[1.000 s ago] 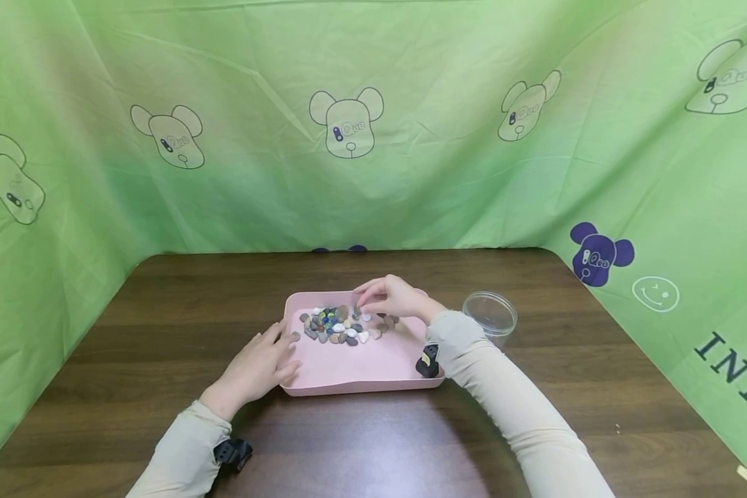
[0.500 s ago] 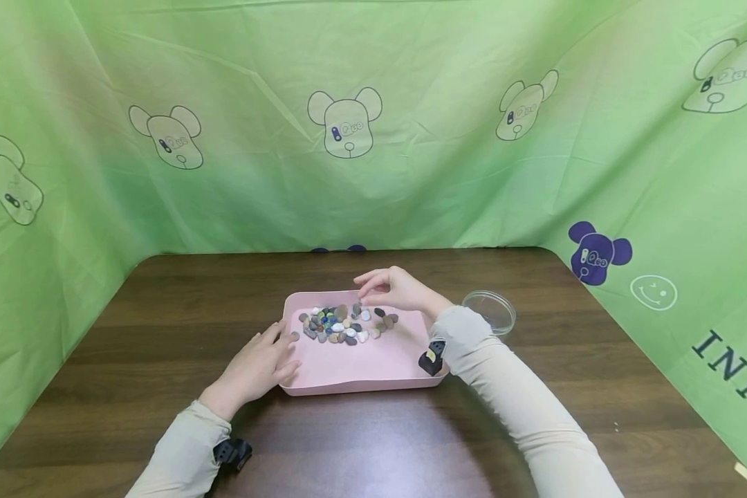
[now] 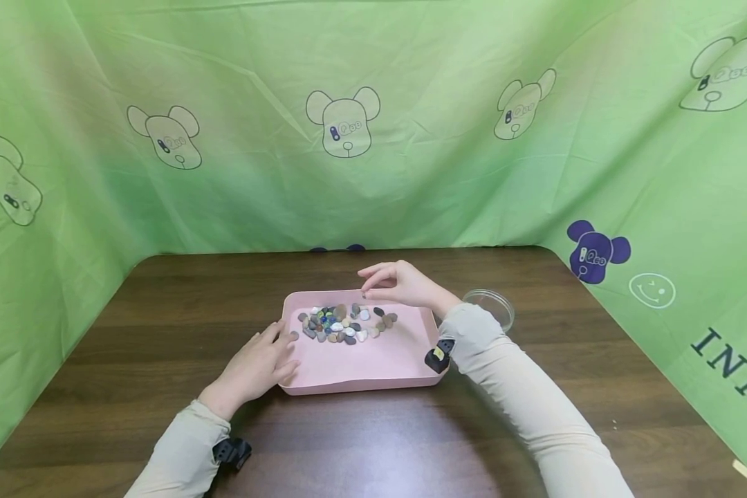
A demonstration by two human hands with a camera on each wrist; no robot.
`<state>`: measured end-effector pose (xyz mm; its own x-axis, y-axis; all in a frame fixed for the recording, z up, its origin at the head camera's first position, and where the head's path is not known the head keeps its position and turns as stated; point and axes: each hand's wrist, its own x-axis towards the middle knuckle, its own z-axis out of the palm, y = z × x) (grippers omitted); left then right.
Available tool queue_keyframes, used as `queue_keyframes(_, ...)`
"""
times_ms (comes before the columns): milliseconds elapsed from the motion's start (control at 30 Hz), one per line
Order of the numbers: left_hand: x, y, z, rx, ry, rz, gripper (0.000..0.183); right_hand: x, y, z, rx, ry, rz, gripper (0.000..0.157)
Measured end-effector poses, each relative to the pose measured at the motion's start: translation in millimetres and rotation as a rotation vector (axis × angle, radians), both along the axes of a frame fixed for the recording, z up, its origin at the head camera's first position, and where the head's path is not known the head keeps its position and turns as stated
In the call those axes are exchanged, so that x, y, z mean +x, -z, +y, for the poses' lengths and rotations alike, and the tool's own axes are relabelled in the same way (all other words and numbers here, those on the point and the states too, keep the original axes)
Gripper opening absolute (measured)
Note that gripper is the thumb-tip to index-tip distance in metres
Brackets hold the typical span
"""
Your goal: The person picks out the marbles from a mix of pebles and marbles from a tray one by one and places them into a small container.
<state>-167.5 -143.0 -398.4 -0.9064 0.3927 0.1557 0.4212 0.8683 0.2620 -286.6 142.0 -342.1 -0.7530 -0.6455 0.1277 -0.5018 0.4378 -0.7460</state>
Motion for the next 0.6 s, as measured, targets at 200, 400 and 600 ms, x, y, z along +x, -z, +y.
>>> queue_keyframes(200, -0.2, 0.0, 0, -0.002, 0.001, -0.004, 0.046, 4.4, -6.9, 5, -0.039, 0.003, 0.005, 0.017)
queue_keyframes(400, -0.4, -0.8, 0, 0.002, 0.001, -0.012, 0.046, 7.1, -11.7, 13, -0.062, 0.011, 0.006, 0.016)
queue_keyframes(600, 0.5, -1.2, 0, 0.006, 0.001, -0.013, 0.045, 6.8, -11.5, 22, -0.063, 0.015, 0.013, 0.02)
